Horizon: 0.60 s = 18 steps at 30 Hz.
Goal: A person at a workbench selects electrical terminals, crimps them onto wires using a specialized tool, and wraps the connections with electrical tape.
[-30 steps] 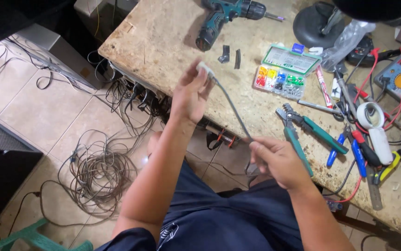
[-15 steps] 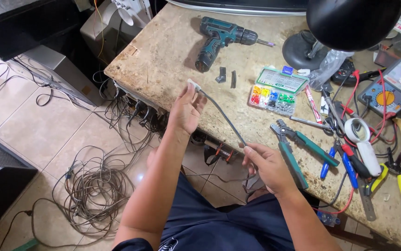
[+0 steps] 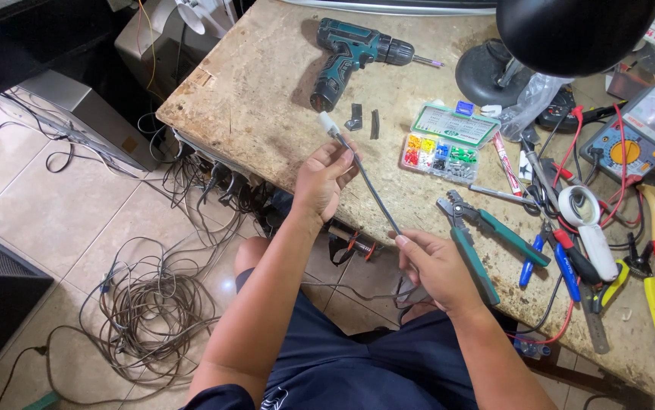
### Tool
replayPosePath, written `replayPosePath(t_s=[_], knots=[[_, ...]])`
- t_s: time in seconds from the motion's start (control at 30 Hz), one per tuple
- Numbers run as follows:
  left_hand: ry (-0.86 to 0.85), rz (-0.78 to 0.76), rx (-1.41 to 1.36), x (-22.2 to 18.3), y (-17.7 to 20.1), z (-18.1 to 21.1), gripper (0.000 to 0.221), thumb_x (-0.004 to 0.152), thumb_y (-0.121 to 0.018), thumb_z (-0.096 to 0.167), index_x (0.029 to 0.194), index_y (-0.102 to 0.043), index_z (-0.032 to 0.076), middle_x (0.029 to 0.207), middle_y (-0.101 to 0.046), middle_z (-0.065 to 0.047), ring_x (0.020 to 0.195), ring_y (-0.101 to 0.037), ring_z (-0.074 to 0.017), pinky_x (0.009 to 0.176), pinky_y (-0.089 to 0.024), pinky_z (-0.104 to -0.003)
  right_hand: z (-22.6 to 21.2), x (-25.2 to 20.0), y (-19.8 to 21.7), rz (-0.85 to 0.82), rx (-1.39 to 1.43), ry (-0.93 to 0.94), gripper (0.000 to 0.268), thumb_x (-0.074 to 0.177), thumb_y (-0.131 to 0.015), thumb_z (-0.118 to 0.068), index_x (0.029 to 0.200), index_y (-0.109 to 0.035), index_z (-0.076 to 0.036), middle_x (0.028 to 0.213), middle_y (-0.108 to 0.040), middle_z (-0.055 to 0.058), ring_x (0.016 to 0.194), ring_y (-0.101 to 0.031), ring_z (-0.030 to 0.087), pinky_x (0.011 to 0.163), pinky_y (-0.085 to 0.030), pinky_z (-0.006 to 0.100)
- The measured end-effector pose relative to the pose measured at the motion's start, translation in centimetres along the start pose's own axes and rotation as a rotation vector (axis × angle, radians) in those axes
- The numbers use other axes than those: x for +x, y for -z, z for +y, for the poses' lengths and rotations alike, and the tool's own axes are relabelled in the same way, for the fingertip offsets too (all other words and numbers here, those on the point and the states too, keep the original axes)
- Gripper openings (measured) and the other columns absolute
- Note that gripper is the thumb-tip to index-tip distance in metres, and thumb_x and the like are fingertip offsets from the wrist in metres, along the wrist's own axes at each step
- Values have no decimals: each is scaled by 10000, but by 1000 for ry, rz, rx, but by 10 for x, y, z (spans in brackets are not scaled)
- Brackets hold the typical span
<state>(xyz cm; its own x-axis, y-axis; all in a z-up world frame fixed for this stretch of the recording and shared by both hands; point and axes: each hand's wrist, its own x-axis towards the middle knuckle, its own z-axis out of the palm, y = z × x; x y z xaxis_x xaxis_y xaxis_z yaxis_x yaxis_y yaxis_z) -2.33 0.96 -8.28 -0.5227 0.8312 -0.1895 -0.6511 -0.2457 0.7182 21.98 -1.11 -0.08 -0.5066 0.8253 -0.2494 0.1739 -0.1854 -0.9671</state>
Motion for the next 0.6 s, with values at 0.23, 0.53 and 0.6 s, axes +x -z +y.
replayPosePath(t_s=[0.23, 0.53, 0.6], knots=[[-18, 26, -8, -6, -7, 14, 296, 935, -753, 62, 1219, -672, 83, 1160, -718, -83, 1037, -741, -245, 942, -628, -363, -3, -2, 4, -31, -17, -8, 249, 985, -632, -94, 1155, -771, 23, 589, -652, 169, 378, -594, 205, 365, -502, 315], [117, 56, -91, -24, -25, 48, 252, 965, -625, -58, 1197, -625, 40, 1113, -708, -121, 1049, -675, -257, 974, -566, -372, 2, 9, 23, -53, 80, -255, 255, 1041, -593, -162, 1119, -694, 59, 803, -665, 190, 608, -626, 261, 613, -541, 335], [39, -35, -144, -20, -18, 42, 283, 962, -675, -34, 1220, -666, 83, 1090, -754, -99, 998, -705, -244, 924, -572, -376, -1, 6, 23, -95, 43, -214, 288, 1029, -595, -154, 1165, -713, 70, 856, -695, 199, 687, -679, 272, 673, -588, 343]])
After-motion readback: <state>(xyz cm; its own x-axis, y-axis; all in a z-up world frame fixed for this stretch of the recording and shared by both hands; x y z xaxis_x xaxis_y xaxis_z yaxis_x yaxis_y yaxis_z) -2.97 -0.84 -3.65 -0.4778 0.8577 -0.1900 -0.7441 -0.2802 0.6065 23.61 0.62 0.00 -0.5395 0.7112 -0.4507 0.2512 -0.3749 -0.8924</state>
